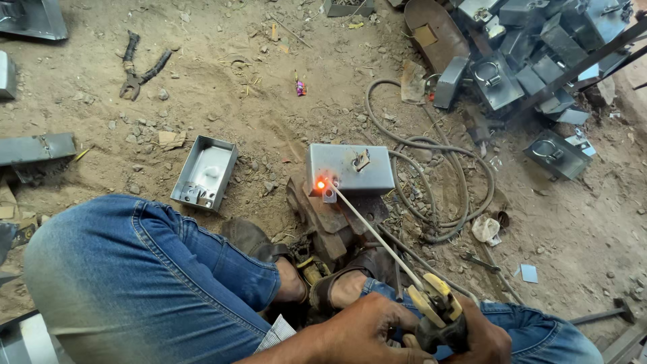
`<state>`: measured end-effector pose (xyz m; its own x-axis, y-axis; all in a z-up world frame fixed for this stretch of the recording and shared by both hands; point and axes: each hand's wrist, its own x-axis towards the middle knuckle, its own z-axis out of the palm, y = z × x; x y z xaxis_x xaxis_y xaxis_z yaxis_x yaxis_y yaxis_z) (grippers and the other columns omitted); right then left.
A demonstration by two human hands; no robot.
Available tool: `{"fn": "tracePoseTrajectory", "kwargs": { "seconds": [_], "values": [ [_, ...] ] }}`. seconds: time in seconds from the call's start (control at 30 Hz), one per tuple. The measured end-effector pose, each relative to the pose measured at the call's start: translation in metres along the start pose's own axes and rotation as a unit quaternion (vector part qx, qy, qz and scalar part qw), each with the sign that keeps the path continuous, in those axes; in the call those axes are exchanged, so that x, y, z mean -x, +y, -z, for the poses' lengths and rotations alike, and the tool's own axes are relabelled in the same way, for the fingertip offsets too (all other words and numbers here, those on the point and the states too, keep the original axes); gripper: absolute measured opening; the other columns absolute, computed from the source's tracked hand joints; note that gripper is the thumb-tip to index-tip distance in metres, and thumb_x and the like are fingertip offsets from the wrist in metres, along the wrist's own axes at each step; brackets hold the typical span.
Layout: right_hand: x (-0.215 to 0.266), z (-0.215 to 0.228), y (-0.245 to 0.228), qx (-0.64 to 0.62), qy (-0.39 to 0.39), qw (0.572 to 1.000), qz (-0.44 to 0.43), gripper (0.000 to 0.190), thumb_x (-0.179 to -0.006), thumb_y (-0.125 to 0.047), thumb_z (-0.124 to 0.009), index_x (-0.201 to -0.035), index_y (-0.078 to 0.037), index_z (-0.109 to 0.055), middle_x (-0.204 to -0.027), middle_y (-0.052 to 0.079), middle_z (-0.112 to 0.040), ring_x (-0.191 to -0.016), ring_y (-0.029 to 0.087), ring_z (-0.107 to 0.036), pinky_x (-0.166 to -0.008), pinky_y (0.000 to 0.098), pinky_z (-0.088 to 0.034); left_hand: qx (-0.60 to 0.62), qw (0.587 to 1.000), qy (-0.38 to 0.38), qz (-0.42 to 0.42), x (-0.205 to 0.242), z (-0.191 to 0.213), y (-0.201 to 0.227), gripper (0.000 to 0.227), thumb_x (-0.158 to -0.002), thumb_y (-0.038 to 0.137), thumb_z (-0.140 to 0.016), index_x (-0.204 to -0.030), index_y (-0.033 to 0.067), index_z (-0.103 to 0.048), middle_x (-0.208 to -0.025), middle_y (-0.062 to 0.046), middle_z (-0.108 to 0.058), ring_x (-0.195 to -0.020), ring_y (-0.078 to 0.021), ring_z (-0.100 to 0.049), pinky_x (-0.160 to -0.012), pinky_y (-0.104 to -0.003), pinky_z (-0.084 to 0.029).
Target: The person welds a small metal enclosure using a welding rod, then hammers a handle onto the side of the box.
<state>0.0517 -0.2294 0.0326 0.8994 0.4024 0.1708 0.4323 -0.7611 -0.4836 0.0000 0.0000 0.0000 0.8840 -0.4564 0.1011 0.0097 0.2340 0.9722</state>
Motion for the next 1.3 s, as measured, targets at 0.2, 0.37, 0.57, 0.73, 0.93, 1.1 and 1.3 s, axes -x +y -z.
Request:
{"fn": "tracePoseTrajectory", "kwargs": {
  "seconds": [0.2, 0.37, 0.57, 0.73, 0.93, 1.1, 1.3],
  "values": [
    [-0.002, 0.003, -0.011, -0.031, -0.024, 0.999, -0.024, 0.066, -0.06, -0.031, -0.091, -0.116, -0.002, -0.071, -0.089, 0.013, -0.081, -0.083, 0.021, -0.082, -0.074, 0.0328, -0.063, -0.009, 1.0, -0.002, 0.019, 0.0, 0.001, 0.001, 0.034, -0.095, 0.034, -0.078, -0.095, 0.0003, -0.073, -0.076, -0.004, -0.068, -0.073, -0.0081, -0.065, -0.063, -0.028, -0.051],
    [-0.001, 0.003, -0.021, -0.05, -0.003, 0.998, -0.04, 0.074, -0.066, -0.034, -0.093, -0.13, -0.006, -0.068, -0.082, 0.004, -0.078, -0.075, 0.013, -0.078, -0.072, 0.029, -0.062, 0.038, 0.999, -0.003, 0.031, 0.002, 0.0, 0.004, 0.039, -0.097, 0.039, -0.076, -0.105, 0.001, -0.075, -0.085, -0.005, -0.072, -0.082, -0.0083, -0.067, -0.072, -0.028, -0.053],
    [-0.014, 0.012, 0.004, -0.103, 0.115, 0.984, -0.09, 0.068, -0.064, -0.017, -0.085, -0.124, 0.0, -0.059, -0.087, 0.008, -0.071, -0.076, 0.017, -0.073, -0.071, 0.0303, -0.062, -0.133, 0.981, 0.082, 0.118, -0.006, 0.012, 0.006, 0.037, -0.094, 0.041, -0.072, -0.106, 0.0069, -0.077, -0.093, -0.011, -0.076, -0.086, -0.0214, -0.073, -0.081, -0.034, -0.057],
    [-0.036, 0.0, 0.056, -0.278, 0.183, 0.941, -0.061, 0.036, -0.083, -0.013, -0.079, -0.11, 0.001, -0.059, -0.09, 0.006, -0.068, -0.079, 0.014, -0.068, -0.082, 0.0293, -0.058, -0.187, 0.959, 0.157, 0.146, -0.01, 0.017, 0.002, 0.03, -0.083, 0.02, -0.067, -0.11, 0.0101, -0.074, -0.105, -0.015, -0.071, -0.1, -0.0289, -0.069, -0.089, -0.038, -0.054],
    [-0.045, -0.044, 0.107, -0.319, 0.234, 0.916, -0.067, 0.036, -0.087, -0.018, -0.082, -0.108, -0.001, -0.058, -0.091, 0.004, -0.063, -0.08, 0.011, -0.061, -0.082, 0.0266, -0.055, -0.147, 0.972, 0.119, 0.137, -0.019, 0.017, 0.007, 0.044, -0.077, 0.002, -0.054, -0.117, 0.01, -0.072, -0.114, -0.015, -0.07, -0.111, -0.0291, -0.067, -0.098, -0.038, -0.051],
    [-0.04, -0.055, 0.125, -0.319, 0.245, 0.907, -0.122, 0.037, -0.083, -0.016, -0.08, -0.113, -0.005, -0.061, -0.097, 0.001, -0.064, -0.084, 0.01, -0.064, -0.08, 0.025, -0.055, -0.182, 0.97, 0.099, 0.128, -0.025, 0.019, 0.059, 0.038, -0.088, 0.005, -0.06, -0.125, 0.0092, -0.068, -0.112, -0.015, -0.069, -0.108, -0.0297, -0.068, -0.094, -0.039, -0.056],
    [-0.045, -0.056, 0.137, -0.369, 0.249, 0.891, -0.09, 0.032, -0.088, -0.01, -0.082, -0.109, -0.003, -0.059, -0.092, 0.001, -0.062, -0.081, 0.009, -0.06, -0.082, 0.0246, -0.051, -0.291, 0.921, 0.14, 0.218, -0.026, 0.065, 0.136, 0.058, -0.084, 0.013, -0.071, -0.141, 0.0188, -0.06, -0.112, -0.006, -0.075, -0.098, -0.017, -0.074, -0.089, -0.031, -0.061]
  ]
}}
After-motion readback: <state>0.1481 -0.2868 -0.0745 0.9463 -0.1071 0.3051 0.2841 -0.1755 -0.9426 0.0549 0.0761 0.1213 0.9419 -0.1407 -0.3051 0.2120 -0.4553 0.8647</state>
